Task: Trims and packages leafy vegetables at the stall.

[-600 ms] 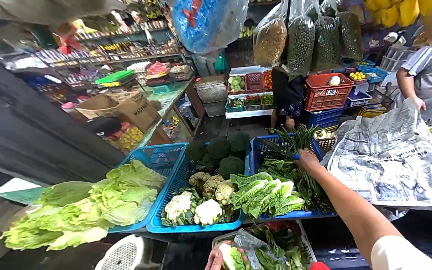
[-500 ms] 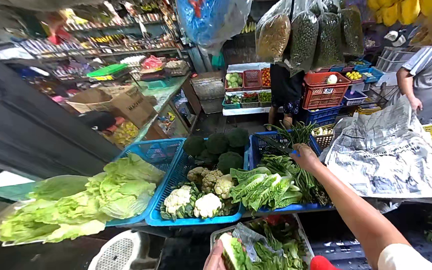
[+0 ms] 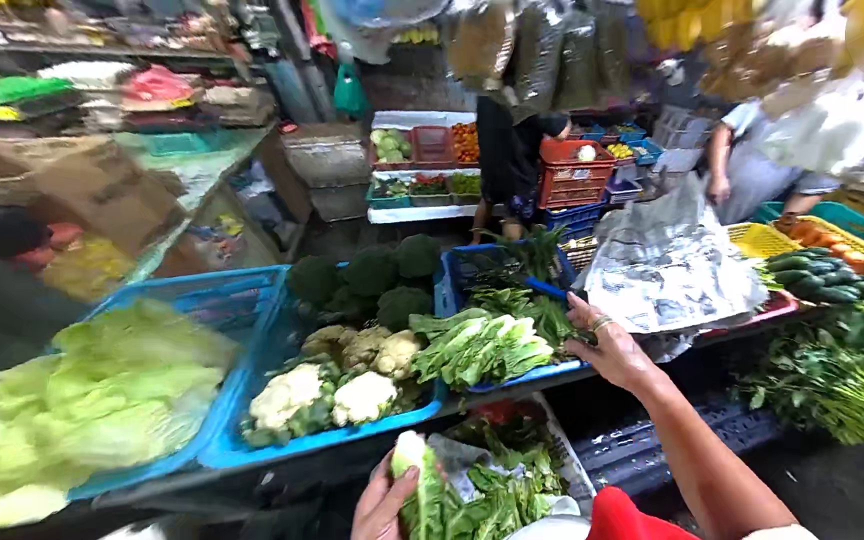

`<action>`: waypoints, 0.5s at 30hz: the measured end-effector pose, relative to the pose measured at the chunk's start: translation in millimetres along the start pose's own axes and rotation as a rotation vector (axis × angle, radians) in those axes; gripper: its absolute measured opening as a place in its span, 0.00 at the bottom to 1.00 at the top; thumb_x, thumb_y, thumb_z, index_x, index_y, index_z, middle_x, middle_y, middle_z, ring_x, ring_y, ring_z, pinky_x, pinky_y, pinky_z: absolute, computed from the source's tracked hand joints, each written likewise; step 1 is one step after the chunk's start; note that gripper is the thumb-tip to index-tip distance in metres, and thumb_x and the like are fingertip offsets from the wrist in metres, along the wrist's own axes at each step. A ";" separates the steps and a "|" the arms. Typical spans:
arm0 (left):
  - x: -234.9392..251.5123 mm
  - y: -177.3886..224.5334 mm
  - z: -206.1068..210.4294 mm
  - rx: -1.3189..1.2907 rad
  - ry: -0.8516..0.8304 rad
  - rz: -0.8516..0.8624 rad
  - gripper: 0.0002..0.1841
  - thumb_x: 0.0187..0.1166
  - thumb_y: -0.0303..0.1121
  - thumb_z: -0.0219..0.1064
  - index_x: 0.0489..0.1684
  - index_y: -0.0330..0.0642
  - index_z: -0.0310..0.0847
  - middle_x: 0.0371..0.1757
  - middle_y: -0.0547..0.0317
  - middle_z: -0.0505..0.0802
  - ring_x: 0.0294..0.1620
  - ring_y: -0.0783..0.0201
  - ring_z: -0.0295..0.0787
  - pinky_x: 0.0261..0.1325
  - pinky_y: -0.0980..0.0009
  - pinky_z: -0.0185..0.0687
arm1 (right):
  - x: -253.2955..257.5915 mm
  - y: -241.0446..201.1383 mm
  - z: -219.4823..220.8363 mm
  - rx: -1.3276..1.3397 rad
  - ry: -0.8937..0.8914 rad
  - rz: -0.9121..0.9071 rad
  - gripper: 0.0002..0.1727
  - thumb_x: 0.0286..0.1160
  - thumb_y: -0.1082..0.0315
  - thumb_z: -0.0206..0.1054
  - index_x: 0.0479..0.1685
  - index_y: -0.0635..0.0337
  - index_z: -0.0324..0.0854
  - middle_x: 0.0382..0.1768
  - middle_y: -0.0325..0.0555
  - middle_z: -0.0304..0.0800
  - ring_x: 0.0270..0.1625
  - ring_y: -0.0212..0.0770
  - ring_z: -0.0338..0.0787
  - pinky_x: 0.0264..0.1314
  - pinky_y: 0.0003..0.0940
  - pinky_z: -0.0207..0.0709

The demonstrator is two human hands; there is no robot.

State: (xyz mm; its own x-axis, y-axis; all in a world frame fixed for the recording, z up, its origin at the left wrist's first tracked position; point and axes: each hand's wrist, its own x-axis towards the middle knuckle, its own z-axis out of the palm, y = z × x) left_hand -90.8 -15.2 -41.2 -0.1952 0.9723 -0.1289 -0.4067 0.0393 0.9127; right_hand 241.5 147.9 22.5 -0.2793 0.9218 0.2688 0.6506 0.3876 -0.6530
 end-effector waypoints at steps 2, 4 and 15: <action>-1.0 -0.8 -12.7 -0.006 -0.012 0.022 0.19 0.81 0.28 0.54 0.69 0.38 0.71 0.41 0.57 0.96 0.39 0.61 0.97 0.44 0.62 0.95 | -0.4 25.7 -31.2 -0.332 0.072 0.086 0.36 0.70 0.60 0.77 0.82 0.53 0.75 0.74 0.59 0.81 0.79 0.59 0.78 0.82 0.58 0.69; -2.6 -2.1 -21.8 -0.077 -0.047 0.031 0.20 0.77 0.29 0.61 0.68 0.43 0.68 0.43 0.54 0.96 0.42 0.55 0.97 0.45 0.57 0.96 | -3.7 53.7 -51.9 -0.542 -0.026 0.215 0.38 0.65 0.62 0.79 0.81 0.51 0.76 0.84 0.65 0.68 0.87 0.67 0.65 0.86 0.65 0.60; -2.5 -3.1 -44.6 -0.265 -0.202 0.106 0.30 0.65 0.30 0.79 0.71 0.43 0.79 0.38 0.56 0.93 0.38 0.58 0.94 0.51 0.55 0.93 | 9.8 50.9 -79.5 -0.680 0.367 0.060 0.14 0.85 0.71 0.58 0.54 0.64 0.90 0.54 0.61 0.94 0.63 0.63 0.90 0.74 0.61 0.75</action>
State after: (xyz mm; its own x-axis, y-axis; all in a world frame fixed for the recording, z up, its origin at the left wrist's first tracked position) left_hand -128.9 -28.0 -61.0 -0.0786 0.9948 0.0646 -0.6168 -0.0994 0.7809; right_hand 328.1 177.2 48.2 -0.0549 0.8391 0.5412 0.9809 0.1467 -0.1278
